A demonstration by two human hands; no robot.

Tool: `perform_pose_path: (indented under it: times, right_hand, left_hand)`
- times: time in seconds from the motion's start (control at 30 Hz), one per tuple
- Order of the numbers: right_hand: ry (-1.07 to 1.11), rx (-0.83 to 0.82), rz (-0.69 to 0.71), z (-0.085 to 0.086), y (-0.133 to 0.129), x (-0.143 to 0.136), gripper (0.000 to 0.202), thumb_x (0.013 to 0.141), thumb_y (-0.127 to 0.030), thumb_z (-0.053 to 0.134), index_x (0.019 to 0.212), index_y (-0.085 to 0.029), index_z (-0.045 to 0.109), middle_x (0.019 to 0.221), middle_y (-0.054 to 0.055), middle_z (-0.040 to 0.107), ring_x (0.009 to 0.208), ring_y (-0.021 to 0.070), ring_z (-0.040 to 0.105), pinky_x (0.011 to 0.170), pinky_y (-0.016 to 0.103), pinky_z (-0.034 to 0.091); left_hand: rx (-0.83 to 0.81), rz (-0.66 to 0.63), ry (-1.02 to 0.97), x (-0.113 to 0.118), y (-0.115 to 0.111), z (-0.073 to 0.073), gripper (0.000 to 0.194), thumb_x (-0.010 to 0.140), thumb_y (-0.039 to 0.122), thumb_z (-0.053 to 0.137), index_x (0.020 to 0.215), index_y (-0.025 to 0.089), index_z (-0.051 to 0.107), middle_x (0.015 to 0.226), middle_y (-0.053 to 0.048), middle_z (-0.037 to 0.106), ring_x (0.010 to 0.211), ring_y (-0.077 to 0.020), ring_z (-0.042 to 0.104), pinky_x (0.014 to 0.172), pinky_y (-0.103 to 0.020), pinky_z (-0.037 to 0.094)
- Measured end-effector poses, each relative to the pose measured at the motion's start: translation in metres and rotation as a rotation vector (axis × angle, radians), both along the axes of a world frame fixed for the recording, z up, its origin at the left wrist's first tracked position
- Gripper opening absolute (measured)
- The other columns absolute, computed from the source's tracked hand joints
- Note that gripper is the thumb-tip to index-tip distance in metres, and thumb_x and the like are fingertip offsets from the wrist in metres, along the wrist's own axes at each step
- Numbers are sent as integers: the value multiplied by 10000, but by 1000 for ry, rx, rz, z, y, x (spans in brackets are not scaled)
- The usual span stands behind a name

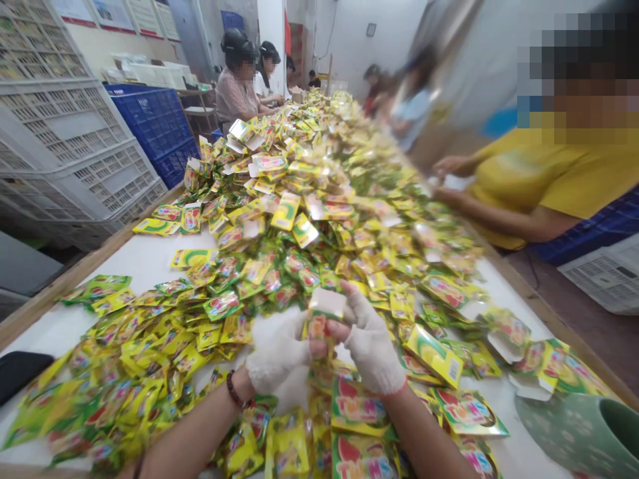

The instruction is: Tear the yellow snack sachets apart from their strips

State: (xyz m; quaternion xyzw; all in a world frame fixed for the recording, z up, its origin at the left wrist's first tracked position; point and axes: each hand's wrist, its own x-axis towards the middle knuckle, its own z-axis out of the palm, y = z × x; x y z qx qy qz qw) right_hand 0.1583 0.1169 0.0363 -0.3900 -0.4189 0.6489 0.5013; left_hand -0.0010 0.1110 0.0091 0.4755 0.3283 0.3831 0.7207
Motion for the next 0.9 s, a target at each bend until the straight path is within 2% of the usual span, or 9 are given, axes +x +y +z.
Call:
perform_pose_path:
  times: [0.07, 0.2, 0.33, 0.4, 0.5, 0.57, 0.67, 0.8, 0.9]
  right_hand:
    - [-63, 25, 14, 1, 0, 2, 565, 709, -309, 727, 1227, -213, 521, 1149, 83, 672, 1032, 244, 637, 819, 316, 532]
    - [-308, 78, 32, 0, 1, 8, 374, 781, -383, 637, 1112, -210, 649, 974, 50, 712, 833, 208, 649, 642, 272, 522]
    - [-475, 224, 55, 0, 1, 13, 293, 806, -401, 615, 999, -209, 725, 965, 48, 716, 867, 222, 634, 739, 318, 515]
    - [-477, 233, 40, 0, 2, 13, 330, 827, -451, 582, 970, -192, 730, 908, 52, 709, 834, 212, 624, 748, 317, 504]
    - [-475, 136, 16, 0, 2, 12, 379, 833, -496, 562, 931, -166, 723, 742, 29, 650, 636, 147, 547, 574, 251, 450]
    - [-450, 82, 16, -1, 3, 10, 368, 806, -477, 602, 956, -162, 720, 697, 12, 619, 572, 119, 489, 514, 228, 400]
    - [-404, 67, 11, -3, 4, 8, 332, 782, -434, 640, 948, -160, 730, 717, 13, 634, 621, 127, 511, 562, 235, 419]
    - [-414, 49, 8, -4, 6, 12, 282, 758, -399, 667, 875, -154, 744, 701, 11, 650, 615, 128, 527, 571, 239, 437]
    - [-505, 103, 67, -3, 5, 18, 291, 787, -391, 639, 933, -169, 758, 690, 10, 667, 557, 119, 519, 534, 241, 440]
  left_hand:
    - [-17, -22, 29, 0, -2, -2, 418, 775, 398, 702, 1092, 152, 585, 991, -80, 659, 862, -179, 617, 747, -292, 497]
    - [-63, -25, 135, -3, -3, 2, 472, 727, 450, 733, 1067, 142, 620, 910, -63, 667, 778, -160, 609, 707, -279, 502]
    - [-254, -83, 156, -6, -4, 13, 564, 687, 484, 747, 1111, 139, 606, 854, -66, 669, 725, -186, 629, 626, -294, 515]
    - [-181, -91, 157, -6, -3, 15, 543, 706, 449, 741, 1138, 153, 597, 864, -54, 669, 765, -184, 629, 660, -283, 512]
    - [-9, -32, 227, -5, -1, 12, 457, 710, 377, 747, 1090, 154, 624, 869, -29, 667, 797, -159, 601, 715, -256, 494]
    - [-6, -3, 276, -4, 0, 9, 409, 705, 356, 744, 1040, 146, 642, 831, -17, 659, 750, -147, 586, 675, -245, 485]
    - [-14, -36, 251, -3, -1, 7, 404, 718, 320, 721, 1073, 146, 638, 822, -15, 653, 731, -143, 580, 644, -238, 483]
    - [11, -68, 221, -2, -3, 13, 408, 746, 316, 694, 1118, 158, 635, 835, -28, 668, 763, -153, 588, 676, -257, 498]
    - [-38, -102, 198, -5, -2, 17, 428, 710, 386, 733, 1054, 141, 663, 819, -38, 676, 729, -154, 600, 651, -251, 496]
